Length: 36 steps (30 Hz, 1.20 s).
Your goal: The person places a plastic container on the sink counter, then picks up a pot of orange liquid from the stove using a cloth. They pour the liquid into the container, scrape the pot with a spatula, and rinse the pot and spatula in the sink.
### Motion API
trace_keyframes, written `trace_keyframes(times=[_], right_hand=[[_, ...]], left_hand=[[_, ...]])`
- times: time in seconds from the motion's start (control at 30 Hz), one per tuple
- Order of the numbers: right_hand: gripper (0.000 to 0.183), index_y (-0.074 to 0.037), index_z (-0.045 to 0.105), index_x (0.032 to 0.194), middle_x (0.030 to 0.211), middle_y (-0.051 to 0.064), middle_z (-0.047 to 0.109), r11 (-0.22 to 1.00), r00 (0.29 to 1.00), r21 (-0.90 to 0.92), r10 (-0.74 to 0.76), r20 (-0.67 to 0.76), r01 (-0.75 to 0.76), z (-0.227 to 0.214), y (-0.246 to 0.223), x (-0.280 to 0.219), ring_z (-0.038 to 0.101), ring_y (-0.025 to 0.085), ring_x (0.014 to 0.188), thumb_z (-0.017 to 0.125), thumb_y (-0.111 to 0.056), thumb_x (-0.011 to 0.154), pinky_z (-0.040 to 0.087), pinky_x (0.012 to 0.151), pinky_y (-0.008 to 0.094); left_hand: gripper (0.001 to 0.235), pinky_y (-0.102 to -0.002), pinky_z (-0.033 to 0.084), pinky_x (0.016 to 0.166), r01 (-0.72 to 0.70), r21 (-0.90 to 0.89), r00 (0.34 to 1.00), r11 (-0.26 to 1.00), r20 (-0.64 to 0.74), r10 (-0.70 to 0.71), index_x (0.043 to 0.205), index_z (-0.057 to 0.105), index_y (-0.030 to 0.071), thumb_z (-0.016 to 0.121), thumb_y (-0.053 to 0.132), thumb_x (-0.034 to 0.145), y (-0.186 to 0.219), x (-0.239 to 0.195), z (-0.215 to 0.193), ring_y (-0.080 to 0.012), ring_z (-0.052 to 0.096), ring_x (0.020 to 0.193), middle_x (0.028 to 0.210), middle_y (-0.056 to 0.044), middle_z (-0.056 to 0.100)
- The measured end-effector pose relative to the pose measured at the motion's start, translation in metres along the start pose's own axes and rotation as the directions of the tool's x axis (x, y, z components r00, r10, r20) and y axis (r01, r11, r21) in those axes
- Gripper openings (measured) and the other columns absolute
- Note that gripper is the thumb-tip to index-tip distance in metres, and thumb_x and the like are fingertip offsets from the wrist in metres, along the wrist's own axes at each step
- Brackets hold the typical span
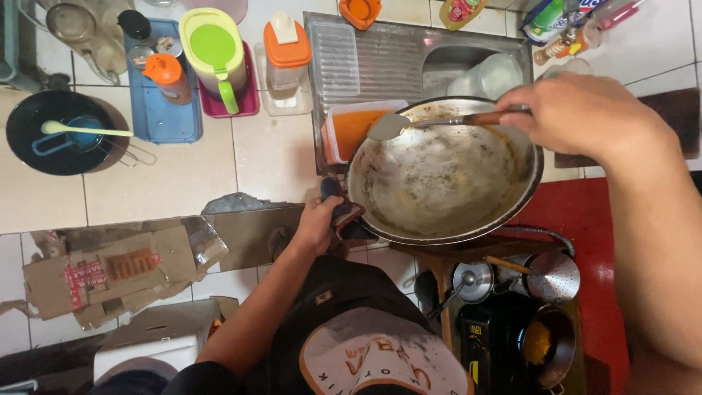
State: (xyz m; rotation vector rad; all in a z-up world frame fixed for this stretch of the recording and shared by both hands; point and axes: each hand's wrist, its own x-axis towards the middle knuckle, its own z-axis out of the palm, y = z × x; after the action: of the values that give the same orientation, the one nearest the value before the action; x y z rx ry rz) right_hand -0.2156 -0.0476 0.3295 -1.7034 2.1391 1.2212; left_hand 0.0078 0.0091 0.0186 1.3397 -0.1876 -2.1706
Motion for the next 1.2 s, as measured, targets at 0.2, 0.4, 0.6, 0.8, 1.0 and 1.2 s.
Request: trace_keyframes(times=[0.2, 0.4, 0.6, 0.8, 1.0, 1.2], right_hand=[[0.036, -0.043, 0.057, 0.130, 0.123, 0.003, 0.069, 0.998, 0.998, 0.043, 0.052, -0.044, -0.050, 0.021, 0.023, -0.012, 0.066, 0.035, 0.111, 0.042, -0.048, 0.097, 0.055, 0.085, 0.050], [0.038, -0.040, 0.060, 0.138, 0.065, -0.004, 0.075, 0.998, 0.954, -0.036, 0.031, -0.298, -0.044, 0.117, 0.091, -0.009, 0.069, 0.013, 0.056, 0.047, -0.049, 0.104, 0.052, 0.056, 0.027], [0.036, -0.006, 0.064, 0.140, 0.081, 0.019, 0.070, 0.827, 0.944, 0.562, 0.166, -0.285, 0.025, 0.191, 0.112, -0.037, 0.068, 0.029, 0.074, 0.057, -0.018, 0.107, 0.052, 0.070, 0.037], [0.032, 0.004, 0.063, 0.135, 0.094, 0.021, 0.066, 0.608, 0.926, 0.788, 0.233, -0.297, 0.099, 0.256, 0.131, -0.055, 0.060, 0.027, 0.075, 0.057, -0.010, 0.106, 0.048, 0.068, 0.038], [0.028, -0.009, 0.069, 0.130, 0.111, 0.010, 0.071, 0.585, 0.907, 0.811, 0.350, -0.234, -0.017, 0.277, 0.125, -0.064, 0.061, 0.020, 0.094, 0.061, -0.015, 0.103, 0.042, 0.080, 0.031], [0.028, -0.017, 0.072, 0.126, 0.105, 0.006, 0.074, 0.582, 0.910, 0.788, 0.409, -0.067, -0.203, 0.290, 0.156, -0.038, 0.064, 0.023, 0.091, 0.061, -0.025, 0.101, 0.041, 0.077, 0.033]], left_hand=[[0.023, -0.040, 0.054, 0.057, -0.047, 0.151, 0.998, 0.987, -0.033, 0.053, 0.085, 0.063, -0.005, 0.064, 0.017, 0.079, -0.006, -0.006, 0.005, -0.0252, 0.063, 0.066, 0.077, -0.016, 0.064], [0.038, -0.043, 0.044, 0.058, -0.308, 0.676, 0.937, 0.669, 0.092, 0.338, 0.066, 0.064, 0.005, 0.057, 0.038, 0.083, -0.041, 0.024, 0.029, -0.0193, 0.058, 0.061, 0.064, -0.006, 0.062], [0.050, -0.054, 0.043, 0.062, -0.465, 0.760, 0.848, 0.454, 0.234, 0.476, 0.062, 0.057, -0.006, 0.053, 0.035, 0.091, -0.103, 0.052, 0.080, -0.0438, 0.066, 0.068, 0.064, -0.026, 0.064], [0.045, -0.051, 0.041, 0.066, -0.405, 0.742, 0.896, 0.534, 0.206, 0.393, 0.055, 0.047, -0.001, 0.051, 0.032, 0.086, -0.121, 0.059, 0.104, -0.0379, 0.061, 0.061, 0.057, -0.021, 0.056], [0.051, -0.053, 0.043, 0.064, -0.465, 0.797, 0.850, 0.384, 0.282, 0.445, 0.057, 0.056, -0.002, 0.045, 0.035, 0.091, -0.139, 0.091, 0.112, -0.0412, 0.066, 0.066, 0.061, -0.021, 0.064], [0.044, -0.047, 0.041, 0.057, -0.296, 0.744, 0.946, 0.600, 0.142, 0.290, 0.060, 0.053, 0.000, 0.053, 0.031, 0.092, -0.107, 0.070, 0.155, -0.0204, 0.058, 0.061, 0.062, -0.006, 0.056]])
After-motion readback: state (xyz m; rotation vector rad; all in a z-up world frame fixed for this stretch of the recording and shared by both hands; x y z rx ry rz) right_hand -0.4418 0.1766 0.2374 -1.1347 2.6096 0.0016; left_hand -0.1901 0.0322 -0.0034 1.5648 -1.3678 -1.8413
